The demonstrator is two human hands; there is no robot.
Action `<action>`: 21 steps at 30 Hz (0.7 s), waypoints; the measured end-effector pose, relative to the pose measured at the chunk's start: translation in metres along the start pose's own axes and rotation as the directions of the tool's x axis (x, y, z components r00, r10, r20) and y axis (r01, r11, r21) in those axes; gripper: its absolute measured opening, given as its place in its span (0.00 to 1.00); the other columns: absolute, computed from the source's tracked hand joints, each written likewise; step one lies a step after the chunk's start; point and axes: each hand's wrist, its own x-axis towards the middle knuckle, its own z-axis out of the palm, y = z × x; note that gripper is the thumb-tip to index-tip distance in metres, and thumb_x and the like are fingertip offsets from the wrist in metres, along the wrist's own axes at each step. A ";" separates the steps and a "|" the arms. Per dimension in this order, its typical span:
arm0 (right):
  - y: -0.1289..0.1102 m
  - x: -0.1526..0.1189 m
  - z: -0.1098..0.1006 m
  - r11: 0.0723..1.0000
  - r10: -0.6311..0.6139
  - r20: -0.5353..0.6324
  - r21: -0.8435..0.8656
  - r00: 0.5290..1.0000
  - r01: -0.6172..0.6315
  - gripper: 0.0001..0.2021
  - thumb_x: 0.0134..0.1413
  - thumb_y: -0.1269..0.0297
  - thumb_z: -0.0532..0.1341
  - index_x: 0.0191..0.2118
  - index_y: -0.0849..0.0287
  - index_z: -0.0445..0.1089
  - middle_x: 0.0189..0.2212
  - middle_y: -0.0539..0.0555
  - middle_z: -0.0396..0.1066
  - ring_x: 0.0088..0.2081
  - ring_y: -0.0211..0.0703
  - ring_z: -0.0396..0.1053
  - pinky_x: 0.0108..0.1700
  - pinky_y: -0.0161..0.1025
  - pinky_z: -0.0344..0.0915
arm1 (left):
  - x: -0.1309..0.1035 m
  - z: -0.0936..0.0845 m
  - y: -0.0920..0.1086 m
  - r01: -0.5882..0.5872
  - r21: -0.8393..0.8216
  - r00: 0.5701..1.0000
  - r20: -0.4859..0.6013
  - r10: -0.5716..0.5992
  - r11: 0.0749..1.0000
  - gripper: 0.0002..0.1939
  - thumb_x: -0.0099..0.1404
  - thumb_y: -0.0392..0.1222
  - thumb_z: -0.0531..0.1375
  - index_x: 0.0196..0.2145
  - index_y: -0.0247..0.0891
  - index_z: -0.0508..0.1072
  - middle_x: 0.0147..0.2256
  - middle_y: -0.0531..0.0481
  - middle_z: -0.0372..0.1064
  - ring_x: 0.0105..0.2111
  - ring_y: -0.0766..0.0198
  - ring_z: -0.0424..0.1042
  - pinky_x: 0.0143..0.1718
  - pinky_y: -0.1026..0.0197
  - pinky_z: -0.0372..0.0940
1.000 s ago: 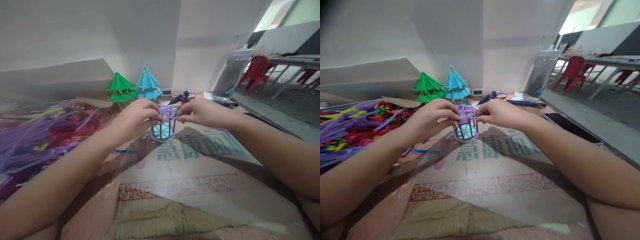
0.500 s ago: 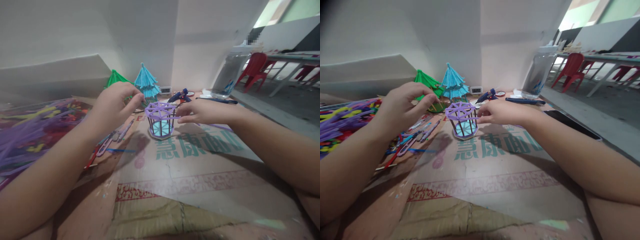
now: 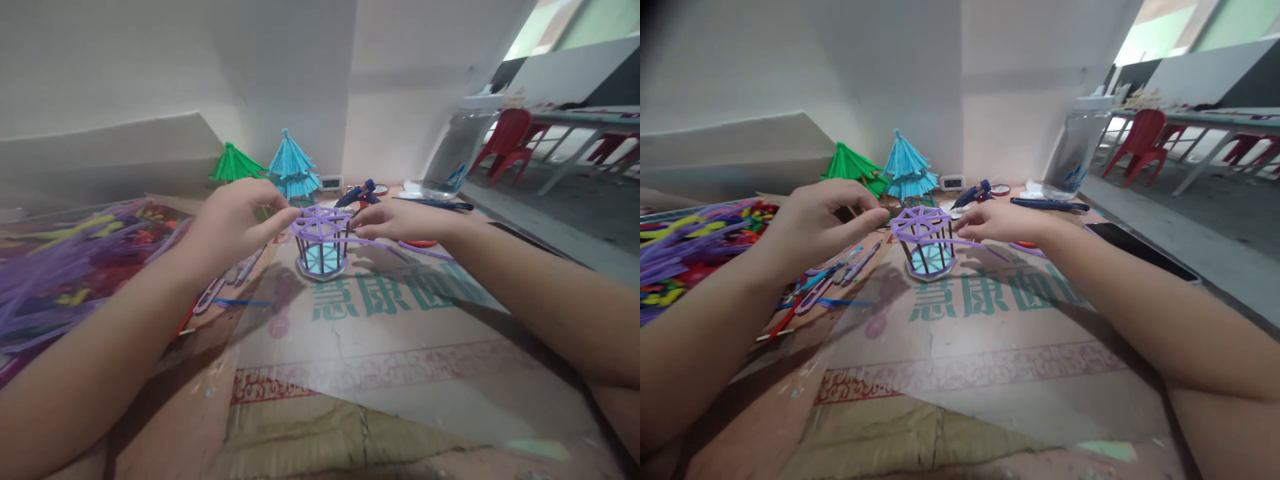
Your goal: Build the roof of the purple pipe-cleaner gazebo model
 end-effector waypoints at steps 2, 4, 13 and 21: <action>0.000 0.002 0.007 0.999 -0.033 0.002 0.011 0.999 0.033 0.17 0.64 0.55 0.59 0.52 0.56 0.78 0.49 0.55 0.80 0.49 0.50 0.75 0.50 0.43 0.68 | 0.001 0.000 0.002 -0.026 0.036 0.999 0.020 0.025 0.999 0.19 0.73 0.49 0.53 0.28 0.38 0.74 0.30 0.48 0.73 0.34 0.59 0.72 0.37 0.58 0.62; 0.000 0.004 0.012 0.997 -0.063 0.010 0.044 0.998 0.062 0.16 0.65 0.57 0.57 0.50 0.56 0.78 0.47 0.54 0.80 0.48 0.49 0.75 0.50 0.43 0.68 | 0.002 0.001 0.003 -0.025 0.065 0.999 0.029 0.023 0.998 0.20 0.73 0.48 0.51 0.27 0.37 0.73 0.29 0.48 0.72 0.34 0.59 0.71 0.37 0.57 0.62; -0.005 0.005 0.016 0.995 -0.060 0.018 0.086 0.998 0.058 0.15 0.64 0.56 0.58 0.40 0.59 0.78 0.39 0.56 0.81 0.42 0.47 0.76 0.47 0.42 0.69 | 0.003 0.005 -0.003 -0.014 0.086 0.998 0.067 0.008 0.996 0.13 0.70 0.50 0.59 0.35 0.40 0.78 0.36 0.47 0.77 0.39 0.56 0.74 0.45 0.56 0.66; -0.009 -0.009 -0.005 0.982 -0.155 0.252 0.147 0.955 0.120 0.21 0.64 0.50 0.60 0.54 0.56 0.79 0.45 0.54 0.82 0.46 0.46 0.78 0.49 0.41 0.71 | 0.003 0.005 -0.004 -0.143 -0.033 0.975 0.166 0.146 0.989 0.15 0.72 0.47 0.56 0.42 0.38 0.80 0.42 0.45 0.77 0.44 0.56 0.74 0.46 0.55 0.66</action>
